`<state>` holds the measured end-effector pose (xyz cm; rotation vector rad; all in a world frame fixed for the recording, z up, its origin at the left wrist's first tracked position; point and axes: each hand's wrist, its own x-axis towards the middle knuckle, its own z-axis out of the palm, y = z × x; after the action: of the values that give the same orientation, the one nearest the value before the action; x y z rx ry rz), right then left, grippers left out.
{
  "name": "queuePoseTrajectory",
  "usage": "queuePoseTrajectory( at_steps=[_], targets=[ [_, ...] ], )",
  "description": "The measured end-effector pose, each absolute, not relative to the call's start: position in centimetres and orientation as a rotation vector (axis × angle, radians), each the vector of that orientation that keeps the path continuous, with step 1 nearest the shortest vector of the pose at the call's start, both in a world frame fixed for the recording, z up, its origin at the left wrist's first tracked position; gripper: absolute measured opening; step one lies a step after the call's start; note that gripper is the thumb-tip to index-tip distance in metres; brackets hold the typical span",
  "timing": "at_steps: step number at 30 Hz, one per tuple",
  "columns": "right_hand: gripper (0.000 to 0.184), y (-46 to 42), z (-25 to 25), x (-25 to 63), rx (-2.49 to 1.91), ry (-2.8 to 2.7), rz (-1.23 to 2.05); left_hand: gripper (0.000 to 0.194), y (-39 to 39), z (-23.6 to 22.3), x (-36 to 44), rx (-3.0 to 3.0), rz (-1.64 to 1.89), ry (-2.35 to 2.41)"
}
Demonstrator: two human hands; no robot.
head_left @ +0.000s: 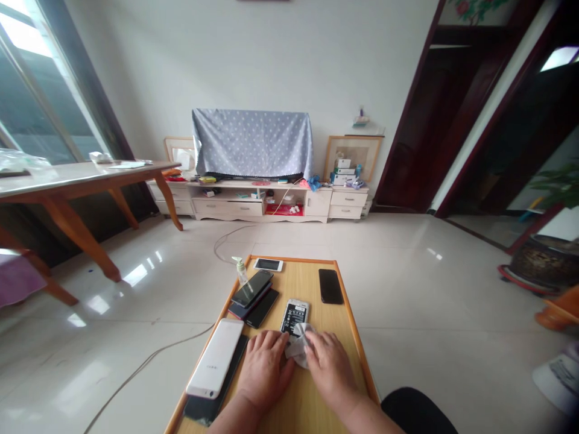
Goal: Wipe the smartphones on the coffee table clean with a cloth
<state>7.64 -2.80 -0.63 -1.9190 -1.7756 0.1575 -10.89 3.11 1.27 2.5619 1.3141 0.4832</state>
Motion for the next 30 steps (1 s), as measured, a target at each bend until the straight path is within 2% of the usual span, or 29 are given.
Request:
queuePoseTrajectory(
  at_steps=[3,7,10,16,23,30],
  targets=[
    [0.035,-2.7,-0.2,7.2,-1.935,-1.773,0.175,0.046,3.0,1.5,-10.8,2.581,0.441,1.322],
    [0.020,-2.2,0.6,7.1,-1.941,-1.777,0.258,0.038,3.1,1.1,-10.8,2.605,0.481,1.298],
    [0.023,-1.6,0.8,7.9,-1.980,-1.716,0.279,0.037,3.3,0.4,-10.9,2.638,0.536,1.244],
    [0.028,-2.5,0.1,7.8,-1.908,-1.730,0.280,0.053,4.0,-1.1,-11.0,2.720,0.492,1.106],
    [0.035,-2.5,0.0,6.9,-2.001,-1.839,0.209,0.048,4.9,-1.8,-10.9,2.786,0.519,1.064],
    [0.027,2.7,-0.4,7.6,-1.991,-1.740,0.217,0.047,5.1,-2.0,-11.1,2.808,0.539,1.055]
  ],
)
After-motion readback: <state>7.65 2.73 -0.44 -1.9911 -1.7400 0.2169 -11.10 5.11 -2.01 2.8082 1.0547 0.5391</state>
